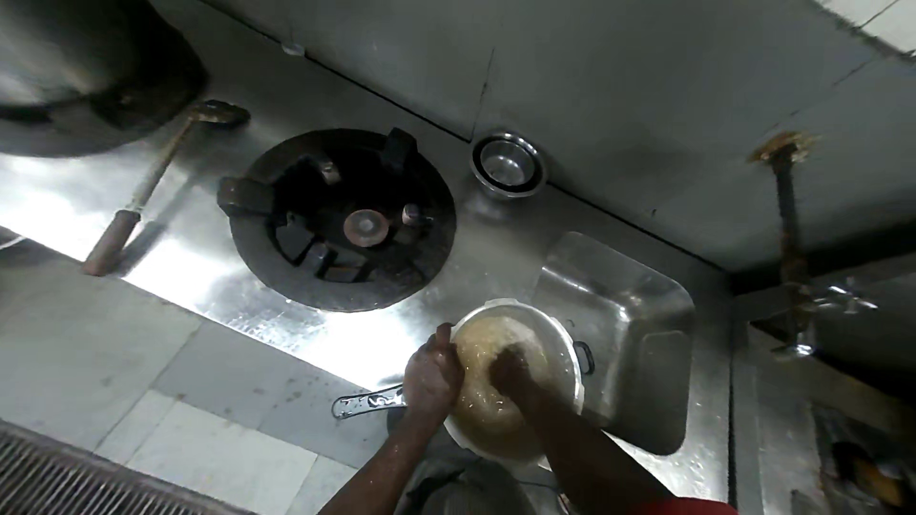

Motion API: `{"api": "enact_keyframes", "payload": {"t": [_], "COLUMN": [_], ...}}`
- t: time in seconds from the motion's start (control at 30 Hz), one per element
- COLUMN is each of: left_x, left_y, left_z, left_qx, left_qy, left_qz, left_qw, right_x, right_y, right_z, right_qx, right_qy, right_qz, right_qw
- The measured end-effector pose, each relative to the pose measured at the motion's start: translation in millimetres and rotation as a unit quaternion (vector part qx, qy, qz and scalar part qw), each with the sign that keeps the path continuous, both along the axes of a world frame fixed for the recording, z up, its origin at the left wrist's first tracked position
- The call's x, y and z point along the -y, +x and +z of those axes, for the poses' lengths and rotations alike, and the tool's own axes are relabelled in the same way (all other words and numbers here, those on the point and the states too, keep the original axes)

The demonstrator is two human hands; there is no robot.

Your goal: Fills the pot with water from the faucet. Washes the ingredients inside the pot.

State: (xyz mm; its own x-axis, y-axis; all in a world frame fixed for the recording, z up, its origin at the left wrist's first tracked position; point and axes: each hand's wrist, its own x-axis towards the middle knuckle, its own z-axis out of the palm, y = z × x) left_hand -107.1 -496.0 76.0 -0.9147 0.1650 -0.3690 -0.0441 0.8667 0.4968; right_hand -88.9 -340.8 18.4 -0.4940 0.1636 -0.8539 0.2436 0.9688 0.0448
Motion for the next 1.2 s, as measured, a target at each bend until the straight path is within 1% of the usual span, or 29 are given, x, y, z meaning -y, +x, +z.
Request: {"api": "enact_keyframes", "payload": {"t": [0.17, 0.23, 0.33, 0.37, 0.4, 0.47, 0.53, 0.63, 0.73, 0.83, 0.87, 0.93, 0.97, 1.03, 1.13, 1.2], "left_x": [1, 2, 3, 4, 4, 4, 4, 4, 4, 4, 4, 4, 3, 2, 2, 2], "left_y": [1, 1, 1, 1, 0, 0, 0, -1, 0, 0, 0, 1, 1, 2, 4, 4], "left_z": [-7, -9, -8, -7, -6, -6, -6, -8, -11, -8, -7, -6, -6, -7, -8, -9], "left_qx": [-0.041, -0.044, -0.039, -0.036, -0.032, -0.032, -0.027, -0.031, -0.057, -0.058, -0.058, -0.056, -0.054, -0.055, -0.068, -0.064], "left_qy": [0.011, 0.016, 0.016, 0.013, 0.010, 0.009, 0.012, 0.011, 0.011, 0.012, 0.012, 0.006, 0.006, 0.005, 0.001, -0.001], "left_qz": [0.000, -0.003, -0.016, -0.019, -0.021, -0.022, -0.027, -0.027, -0.021, -0.021, -0.022, -0.017, -0.014, -0.009, -0.010, -0.012], "left_qw": [0.999, 0.999, 0.999, 0.999, 0.999, 0.999, 0.999, 0.999, 0.998, 0.998, 0.998, 0.998, 0.998, 0.998, 0.998, 0.998], "right_x": [-3, -3, 2, 2, 1, 2, 6, 25, 48, 50, 46, 33, 27, 13, -7, -16], "right_y": [6, 11, 14, 17, 21, 28, 34, 28, 16, -5, -13, -29, -32, -30, -16, -7], "right_z": [-1, 4, 8, 5, 1, -9, -15, -4, 14, 29, 27, 13, 4, -2, -5, -7], "right_qx": [0.008, 0.019, 0.073, 0.076, 0.065, 0.047, 0.039, -0.013, -0.127, -0.182, -0.196, -0.181, -0.172, -0.156, -0.129, -0.077], "right_qy": [0.031, 0.021, 0.010, -0.004, -0.024, -0.066, -0.124, -0.207, -0.216, -0.208, -0.192, -0.117, -0.081, -0.038, 0.003, 0.022], "right_qz": [-0.014, 0.007, 0.037, 0.043, 0.031, -0.026, -0.064, -0.054, -0.026, -0.047, -0.028, 0.040, 0.057, 0.033, -0.003, -0.005], "right_qw": [0.999, 1.000, 0.997, 0.996, 0.997, 0.996, 0.990, 0.977, 0.968, 0.960, 0.961, 0.976, 0.980, 0.987, 0.992, 0.997]}}
